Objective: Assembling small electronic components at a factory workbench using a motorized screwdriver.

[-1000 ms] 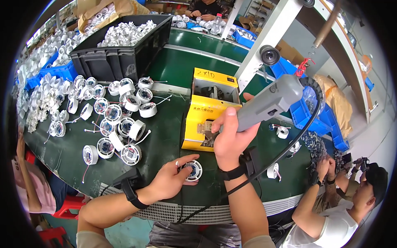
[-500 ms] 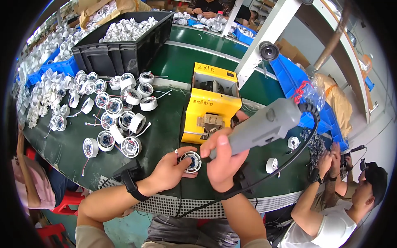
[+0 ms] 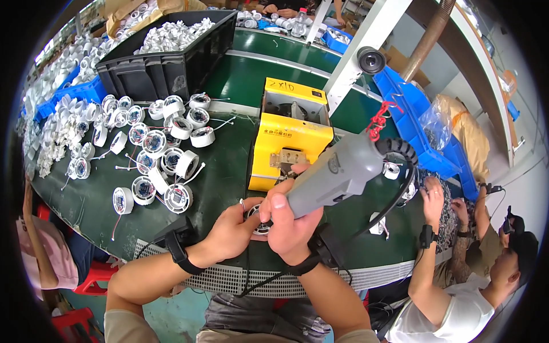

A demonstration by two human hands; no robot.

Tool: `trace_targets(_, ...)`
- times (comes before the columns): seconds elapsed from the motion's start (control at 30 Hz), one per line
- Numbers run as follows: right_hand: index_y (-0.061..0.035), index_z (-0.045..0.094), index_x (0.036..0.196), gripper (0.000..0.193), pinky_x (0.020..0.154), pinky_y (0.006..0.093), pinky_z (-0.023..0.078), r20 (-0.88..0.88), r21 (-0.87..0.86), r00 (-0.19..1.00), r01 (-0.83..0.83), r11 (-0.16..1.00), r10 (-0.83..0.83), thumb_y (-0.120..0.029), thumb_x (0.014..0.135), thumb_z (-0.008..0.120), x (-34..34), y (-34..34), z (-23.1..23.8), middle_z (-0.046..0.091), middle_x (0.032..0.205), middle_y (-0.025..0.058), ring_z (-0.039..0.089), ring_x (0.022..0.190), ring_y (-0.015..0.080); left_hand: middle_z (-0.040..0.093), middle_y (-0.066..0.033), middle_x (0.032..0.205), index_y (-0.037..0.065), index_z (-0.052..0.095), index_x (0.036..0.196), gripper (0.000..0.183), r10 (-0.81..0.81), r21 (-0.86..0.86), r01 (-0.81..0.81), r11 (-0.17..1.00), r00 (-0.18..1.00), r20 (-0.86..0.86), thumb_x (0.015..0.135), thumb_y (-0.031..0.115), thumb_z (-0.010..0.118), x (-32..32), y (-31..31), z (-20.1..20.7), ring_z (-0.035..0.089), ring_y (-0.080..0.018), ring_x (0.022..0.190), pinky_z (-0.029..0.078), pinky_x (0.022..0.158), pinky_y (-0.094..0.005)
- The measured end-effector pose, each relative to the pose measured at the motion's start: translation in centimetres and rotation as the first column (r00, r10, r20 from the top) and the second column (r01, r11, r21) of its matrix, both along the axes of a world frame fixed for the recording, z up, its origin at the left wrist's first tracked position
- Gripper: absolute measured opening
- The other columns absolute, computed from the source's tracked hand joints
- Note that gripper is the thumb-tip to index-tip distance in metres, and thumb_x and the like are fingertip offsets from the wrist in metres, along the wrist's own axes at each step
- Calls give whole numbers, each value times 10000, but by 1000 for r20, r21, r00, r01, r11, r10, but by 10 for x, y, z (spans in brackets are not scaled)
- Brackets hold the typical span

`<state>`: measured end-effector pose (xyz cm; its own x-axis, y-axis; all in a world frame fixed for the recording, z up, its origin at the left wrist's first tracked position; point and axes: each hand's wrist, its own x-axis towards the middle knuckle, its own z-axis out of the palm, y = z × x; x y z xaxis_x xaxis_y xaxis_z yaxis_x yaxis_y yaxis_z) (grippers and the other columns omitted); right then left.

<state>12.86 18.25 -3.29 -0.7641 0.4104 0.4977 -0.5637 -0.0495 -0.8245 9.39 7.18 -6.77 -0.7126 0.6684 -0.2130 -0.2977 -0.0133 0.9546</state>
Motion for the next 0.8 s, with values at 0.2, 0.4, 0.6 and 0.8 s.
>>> trace_targets(0.2, -3, 290, 1249, 465, 492, 268, 440, 0, 74, 1000, -1, 997, 1, -180, 906, 550, 9, 6, -6, 499, 681, 78, 478, 501, 128, 623, -161, 1046, -61, 516, 1210, 293, -33, -46, 29, 999, 995, -93, 948, 50, 445, 1, 6, 8, 662, -212, 887, 604, 760, -308)
trace_targets(0.4, 16, 367, 1341, 643, 947, 349, 401, -94, 121, 991, 103, 987, -92, -281, 863, 677, 44, 25, -6, 507, 1175, 92, 497, 1108, 198, 644, -148, 992, -22, 515, 1229, 342, -246, -390, -131, 911, 587, -772, 898, 56, 542, -46, -58, 20, 656, -214, 738, 537, 677, -320)
trace_targets(0.6, 27, 493, 1255, 688, 981, 446, 398, 22, 909, 295, 392, 142, -955, -319, 734, 780, 132, 163, -14, 526, 1223, 232, 483, 1138, 391, 300, -227, 1446, 78, 344, 1426, 726, 258, 214, -852, 478, -97, -961, 791, 71, 695, -60, -82, 74, 480, -406, 1207, 443, 958, -413)
trace_targets(0.8, -8, 625, 1106, 497, 797, 357, 520, 110, 820, 647, 371, 437, -755, -217, 698, 818, 132, 135, -18, 668, 1012, 161, 659, 893, 293, 589, -74, 655, -4, 568, 704, 119, 295, 166, -365, 916, 334, -895, 795, -18, 644, -35, -67, 70, 535, -149, 567, 404, 525, -271)
